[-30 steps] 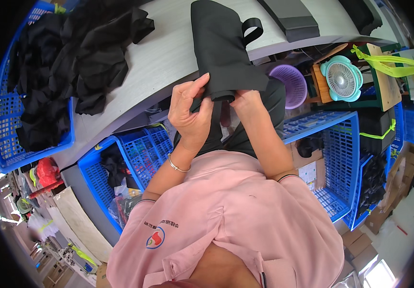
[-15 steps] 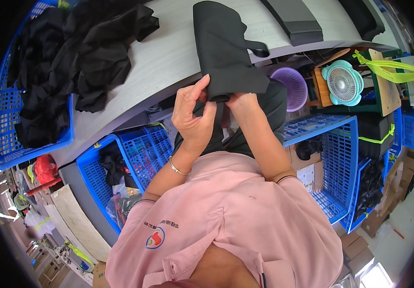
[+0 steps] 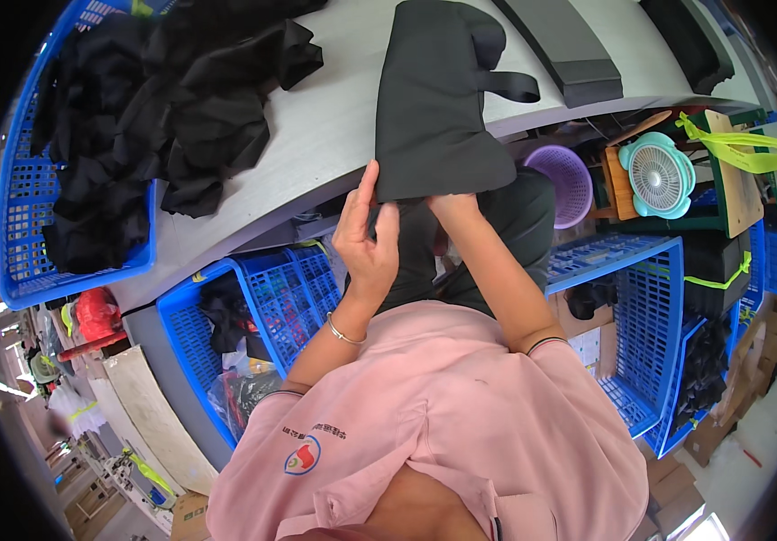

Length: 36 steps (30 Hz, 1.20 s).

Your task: Inspecting and folding black fabric garment pieces in a factory setting.

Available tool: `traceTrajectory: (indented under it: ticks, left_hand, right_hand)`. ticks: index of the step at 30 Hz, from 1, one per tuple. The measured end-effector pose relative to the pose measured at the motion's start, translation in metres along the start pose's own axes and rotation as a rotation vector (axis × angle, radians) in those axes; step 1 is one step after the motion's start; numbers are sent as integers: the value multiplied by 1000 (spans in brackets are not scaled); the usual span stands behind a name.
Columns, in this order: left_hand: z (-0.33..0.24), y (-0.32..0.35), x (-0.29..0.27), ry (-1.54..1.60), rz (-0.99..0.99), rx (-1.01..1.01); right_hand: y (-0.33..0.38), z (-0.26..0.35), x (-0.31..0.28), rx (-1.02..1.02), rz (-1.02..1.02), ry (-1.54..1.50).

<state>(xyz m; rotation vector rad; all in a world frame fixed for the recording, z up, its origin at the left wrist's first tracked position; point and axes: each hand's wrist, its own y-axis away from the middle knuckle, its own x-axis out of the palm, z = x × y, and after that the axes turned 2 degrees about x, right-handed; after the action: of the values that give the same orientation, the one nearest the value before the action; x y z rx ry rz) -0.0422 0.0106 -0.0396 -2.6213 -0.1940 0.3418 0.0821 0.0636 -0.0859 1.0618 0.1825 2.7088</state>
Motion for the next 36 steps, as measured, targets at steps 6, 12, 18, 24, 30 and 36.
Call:
traceTrajectory:
  ticks: [6, 12, 18, 24, 30, 36]
  left_hand:
    - [36, 3, -3, 184, -187, -515]
    - [63, 14, 7, 622, -235, -837]
    - [71, 22, 23, 732, -39, -918]
    - [56, 11, 33, 919, -161, -776]
    - [65, 21, 46, 991, -45, -907]
    - [70, 36, 29, 690, 411, -1025]
  right_hand:
    - [-8, 13, -4, -182, 297, 1042]
    - [-1, 21, 29, -423, 344, 1914]
    - [9, -5, 38, -436, 164, 2064]
    - [19, 5, 46, -591, 223, 1964]
    - [15, 19, 49, -819, 238, 1787]
    - [7, 9, 35, -469, 234, 2032]
